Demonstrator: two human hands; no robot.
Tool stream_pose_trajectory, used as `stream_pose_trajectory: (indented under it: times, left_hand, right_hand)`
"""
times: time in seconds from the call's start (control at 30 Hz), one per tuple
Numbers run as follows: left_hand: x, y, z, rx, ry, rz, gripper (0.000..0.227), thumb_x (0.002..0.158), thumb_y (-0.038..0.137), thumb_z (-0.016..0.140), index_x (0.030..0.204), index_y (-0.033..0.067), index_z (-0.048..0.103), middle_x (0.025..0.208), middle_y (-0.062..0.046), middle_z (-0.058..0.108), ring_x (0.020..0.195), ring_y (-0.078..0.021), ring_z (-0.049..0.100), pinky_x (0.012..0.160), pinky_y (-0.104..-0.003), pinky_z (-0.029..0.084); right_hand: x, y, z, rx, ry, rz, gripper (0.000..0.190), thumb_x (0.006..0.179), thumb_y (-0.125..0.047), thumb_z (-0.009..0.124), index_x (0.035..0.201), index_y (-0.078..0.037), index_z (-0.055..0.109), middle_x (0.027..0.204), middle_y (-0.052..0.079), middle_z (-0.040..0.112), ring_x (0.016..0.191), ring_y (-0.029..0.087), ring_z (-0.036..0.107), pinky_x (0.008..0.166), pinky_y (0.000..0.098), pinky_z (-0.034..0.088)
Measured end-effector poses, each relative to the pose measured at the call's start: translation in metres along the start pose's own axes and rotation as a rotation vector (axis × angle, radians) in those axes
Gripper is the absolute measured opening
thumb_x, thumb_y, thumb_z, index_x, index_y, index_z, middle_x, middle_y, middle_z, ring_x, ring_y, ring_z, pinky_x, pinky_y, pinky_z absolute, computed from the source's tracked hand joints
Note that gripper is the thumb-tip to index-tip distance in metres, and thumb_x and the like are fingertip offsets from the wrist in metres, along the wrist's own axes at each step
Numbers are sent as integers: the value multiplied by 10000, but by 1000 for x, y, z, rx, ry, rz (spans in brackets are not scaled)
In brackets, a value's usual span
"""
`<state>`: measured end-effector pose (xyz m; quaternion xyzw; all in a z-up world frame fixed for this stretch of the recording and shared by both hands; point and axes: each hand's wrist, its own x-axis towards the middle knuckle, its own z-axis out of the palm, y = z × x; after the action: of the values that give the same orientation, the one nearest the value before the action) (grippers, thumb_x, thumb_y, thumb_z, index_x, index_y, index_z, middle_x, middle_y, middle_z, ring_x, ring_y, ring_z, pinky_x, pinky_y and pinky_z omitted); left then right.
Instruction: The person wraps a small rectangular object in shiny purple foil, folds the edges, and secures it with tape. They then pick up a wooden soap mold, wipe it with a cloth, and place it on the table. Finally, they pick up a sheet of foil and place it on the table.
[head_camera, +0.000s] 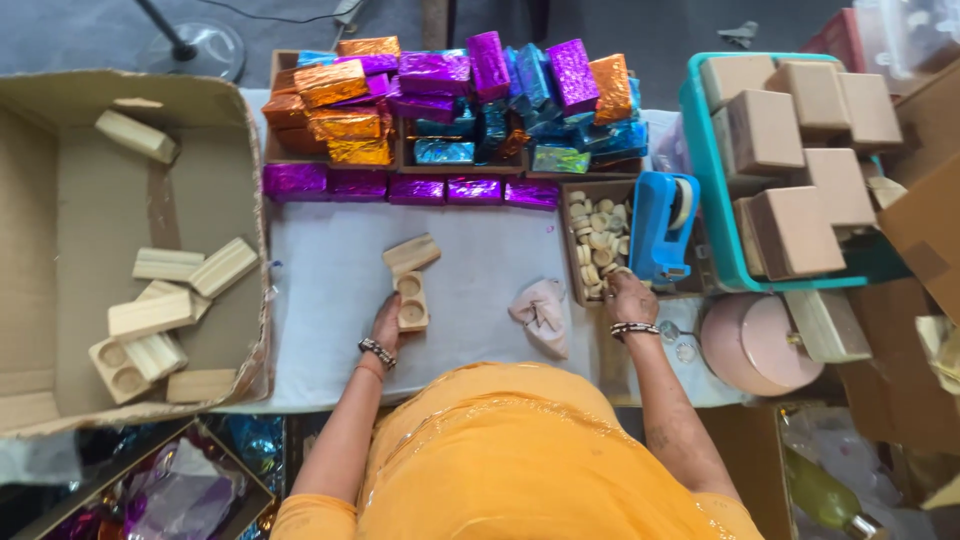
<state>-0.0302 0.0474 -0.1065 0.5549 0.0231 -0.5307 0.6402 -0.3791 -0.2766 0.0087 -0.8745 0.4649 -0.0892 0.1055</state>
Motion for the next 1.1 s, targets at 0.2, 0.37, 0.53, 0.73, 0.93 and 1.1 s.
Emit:
stream_pose_trajectory:
  times: [0.2,0.37,0.53,0.73,0.93,1.1]
  left_hand:
    - [-2,-11,39,-35,-58,17,508,995,561,507,1355,207,567,1123,-34,735,937,-208,743,727,-407,617]
    - [-18,-2,83,1,-192,-106,659,952,667,461,1355,159,574,1101,-59,740,899,-216,758,758,-395,642]
    - [-42,18,107,43,-326,-99,640,981,638,446,1364,138,562,1115,-65,733,914,-190,747,761,-363,638]
    - [-60,36,110,51,-400,-89,611,1015,593,441,1368,108,555,1138,-73,731,933,-179,750,772,-339,645]
    - [-68,42,115,127,-376,-88,582,999,578,463,1373,140,547,1124,-57,726,936,-167,744,752,-343,640]
    - [-44,17,103,206,-348,-66,579,1005,592,497,1366,145,574,1070,-35,709,899,-136,717,725,-341,628]
  right_hand:
    - [-7,-50,-22,98,118,57,161,918,-234,694,1053,-173,757,1068,72,733,979,335,691,820,462,544]
    - [-25,-148,-44,402,170,-386,175,851,-151,781,1021,-140,747,1017,59,740,919,253,712,763,382,570]
    - [-35,-199,-46,467,160,-627,166,848,-108,782,1000,-141,728,1048,17,741,976,230,719,778,363,574]
    - [-35,-204,-43,471,81,-727,147,873,-98,753,1012,-131,719,1102,4,728,1054,231,707,802,349,578]
    - [-43,-206,-61,398,53,-797,155,877,-121,735,1031,-122,729,1143,30,699,1092,268,676,815,372,562]
    - [-41,-167,-42,375,56,-595,159,869,-158,739,1025,-127,732,1177,46,701,1066,269,671,826,382,557]
